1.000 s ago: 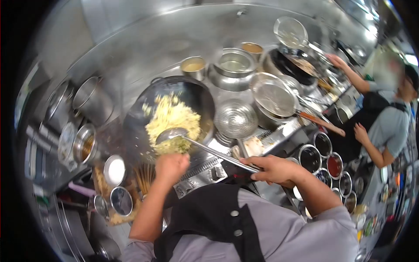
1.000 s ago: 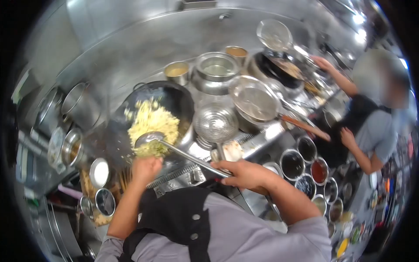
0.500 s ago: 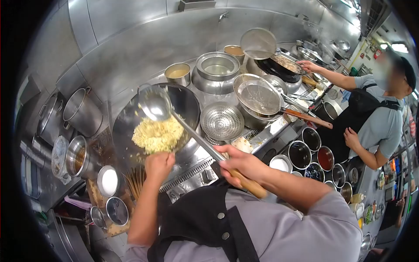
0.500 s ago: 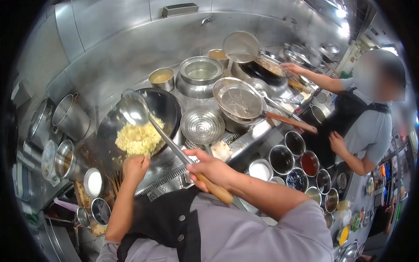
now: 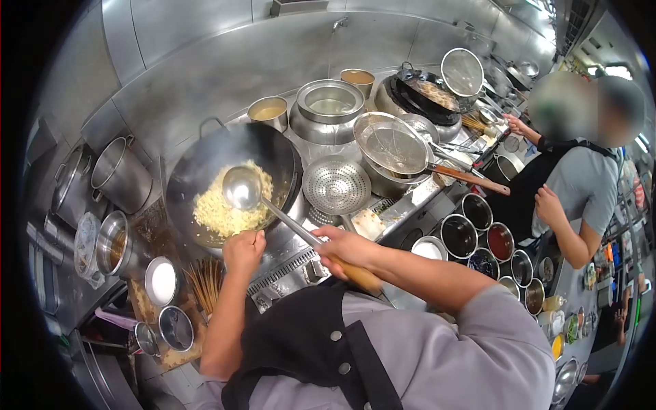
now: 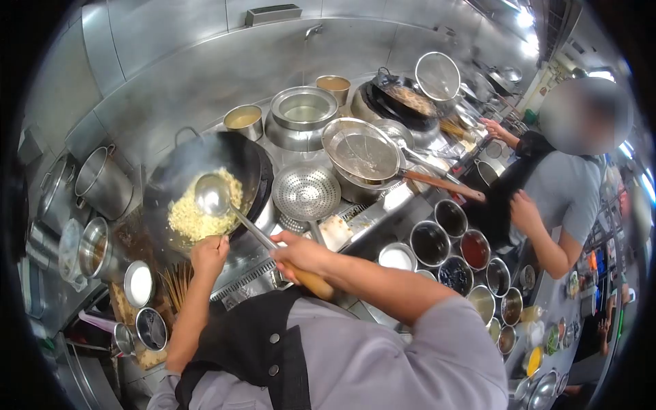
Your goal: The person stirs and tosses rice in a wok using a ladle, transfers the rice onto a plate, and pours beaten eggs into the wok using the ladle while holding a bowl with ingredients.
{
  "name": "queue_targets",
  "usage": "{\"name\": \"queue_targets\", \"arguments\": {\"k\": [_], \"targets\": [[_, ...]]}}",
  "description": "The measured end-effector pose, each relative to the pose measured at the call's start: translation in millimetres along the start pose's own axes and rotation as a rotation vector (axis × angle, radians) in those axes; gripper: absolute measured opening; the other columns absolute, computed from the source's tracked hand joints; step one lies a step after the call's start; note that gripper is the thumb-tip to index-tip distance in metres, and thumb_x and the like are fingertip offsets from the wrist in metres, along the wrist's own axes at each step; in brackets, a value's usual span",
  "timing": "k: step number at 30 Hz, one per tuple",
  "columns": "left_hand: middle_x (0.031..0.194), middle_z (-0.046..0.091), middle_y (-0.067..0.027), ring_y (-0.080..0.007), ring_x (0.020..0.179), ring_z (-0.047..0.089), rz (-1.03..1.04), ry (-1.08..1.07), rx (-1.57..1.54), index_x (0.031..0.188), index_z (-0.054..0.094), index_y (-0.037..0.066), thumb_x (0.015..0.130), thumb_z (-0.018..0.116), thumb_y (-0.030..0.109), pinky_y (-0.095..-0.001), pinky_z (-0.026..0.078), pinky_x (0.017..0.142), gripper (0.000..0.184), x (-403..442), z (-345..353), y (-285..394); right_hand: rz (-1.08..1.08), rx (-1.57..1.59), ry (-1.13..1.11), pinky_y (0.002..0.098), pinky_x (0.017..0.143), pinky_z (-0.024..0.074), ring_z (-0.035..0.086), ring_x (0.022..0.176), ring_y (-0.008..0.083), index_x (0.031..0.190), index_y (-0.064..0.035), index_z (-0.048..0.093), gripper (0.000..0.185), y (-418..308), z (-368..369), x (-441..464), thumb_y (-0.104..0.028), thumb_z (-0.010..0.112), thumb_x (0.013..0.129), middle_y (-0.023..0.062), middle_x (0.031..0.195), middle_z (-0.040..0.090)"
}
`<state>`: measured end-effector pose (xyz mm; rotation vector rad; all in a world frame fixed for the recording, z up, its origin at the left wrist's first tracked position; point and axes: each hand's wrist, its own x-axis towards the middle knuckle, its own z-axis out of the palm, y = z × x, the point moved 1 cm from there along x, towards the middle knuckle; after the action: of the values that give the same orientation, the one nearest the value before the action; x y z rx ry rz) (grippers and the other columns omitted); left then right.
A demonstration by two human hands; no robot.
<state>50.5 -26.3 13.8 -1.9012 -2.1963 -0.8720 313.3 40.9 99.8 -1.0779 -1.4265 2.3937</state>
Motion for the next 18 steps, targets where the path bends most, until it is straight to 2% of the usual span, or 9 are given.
{"name": "queue_targets", "arguments": {"k": [3,4,5,6,8,9,11,14,18], "targets": [[0.063,0.062,-0.0166,-0.0363,0.059,0.062,0.050,0.007,0.101,0.059,0.063,0.007,0.091,0.060,0.036,-0.0505,0.048,0.056,0.043,-55,19,11,-0.224,-0.154,0.024,0.0284,0.044,0.0435,0.052,0.049,0.0116,0.149,-0.0107,0.032,0.056,-4,0,37,-0.015,0.056,0.099,0.0027,0.071,0.054],[0.064,0.065,-0.0154,-0.0355,0.061,0.064,0.008,-0.189,0.218,0.061,0.068,0.010,0.089,0.061,0.038,-0.0493,0.052,0.060,0.040,-80,18,13,-0.335,-0.195,0.023,0.0290,0.045,0.0434,0.050,0.049,0.0113,0.150,-0.0100,0.031,0.057,-11,10,35,-0.015,0.056,0.099,0.0024,0.070,0.054],[0.065,0.066,-0.0157,-0.0355,0.064,0.067,0.088,-0.158,0.115,0.064,0.071,0.011,0.087,0.062,0.039,-0.0478,0.056,0.068,0.037,-94,8,10,-0.380,-0.178,-0.020,0.0286,0.046,0.0437,0.051,0.050,0.0115,0.150,-0.0105,0.032,0.057,-20,16,15,-0.014,0.057,0.099,0.0027,0.070,0.054],[0.096,0.072,-0.0213,-0.0367,0.093,0.071,0.202,-0.229,0.163,0.091,0.077,0.008,0.090,0.058,0.042,-0.0486,0.055,0.085,0.040,-102,49,-50,-0.372,-0.170,-0.076,0.0279,0.046,0.0421,0.051,0.050,0.0121,0.151,-0.0153,0.032,0.057,-29,17,-8,-0.013,0.056,0.099,0.0039,0.072,0.055],[0.069,0.067,-0.0184,-0.0367,0.071,0.068,0.209,0.243,0.125,0.072,0.072,0.009,0.090,0.056,0.043,-0.0491,0.055,0.074,0.042,-30,-42,27,-0.229,-0.009,-0.038,0.0240,0.041,0.0391,0.045,0.047,0.0112,0.150,-0.0263,0.035,0.059,-27,9,-39,-0.003,0.051,0.098,0.0048,0.072,0.050],[0.070,0.066,-0.0185,-0.0379,0.072,0.067,-0.017,-0.270,0.148,0.077,0.071,0.008,0.093,0.052,0.045,-0.0508,0.052,0.069,0.044,-17,-47,11,-0.236,0.004,-0.058,0.0245,0.041,0.0394,0.045,0.046,0.0119,0.149,-0.0251,0.036,0.058,-32,13,-53,-0.003,0.050,0.098,0.0052,0.072,0.050],[0.068,0.065,-0.0172,-0.0375,0.067,0.065,-0.014,-0.178,0.073,0.069,0.065,0.007,0.096,0.050,0.041,-0.0507,0.050,0.064,0.047,18,-43,9,-0.139,0.065,-0.057,0.0251,0.041,0.0398,0.045,0.045,0.0128,0.149,-0.0227,0.036,0.054,-21,13,-40,-0.006,0.050,0.099,0.0054,0.071,0.051],[0.064,0.063,-0.0143,-0.0346,0.065,0.064,0.001,0.095,-0.030,0.064,0.064,0.008,0.093,0.056,0.038,-0.0488,0.051,0.064,0.042,-6,0,-2,0.055,0.093,0.020,0.0263,0.042,0.0399,0.046,0.045,0.0122,0.149,-0.0207,0.035,0.052,-2,1,33,-0.011,0.050,0.101,0.0031,0.071,0.052],[0.063,0.062,-0.0139,-0.0354,0.062,0.063,0.047,-0.050,-0.052,0.061,0.063,0.008,0.091,0.058,0.039,-0.0472,0.050,0.059,0.043,-76,-13,23,-0.236,-0.295,0.114,0.0263,0.041,0.0385,0.046,0.046,0.0112,0.148,-0.0191,0.036,0.052,-33,34,13,-0.010,0.053,0.100,0.0024,0.071,0.051]]}}
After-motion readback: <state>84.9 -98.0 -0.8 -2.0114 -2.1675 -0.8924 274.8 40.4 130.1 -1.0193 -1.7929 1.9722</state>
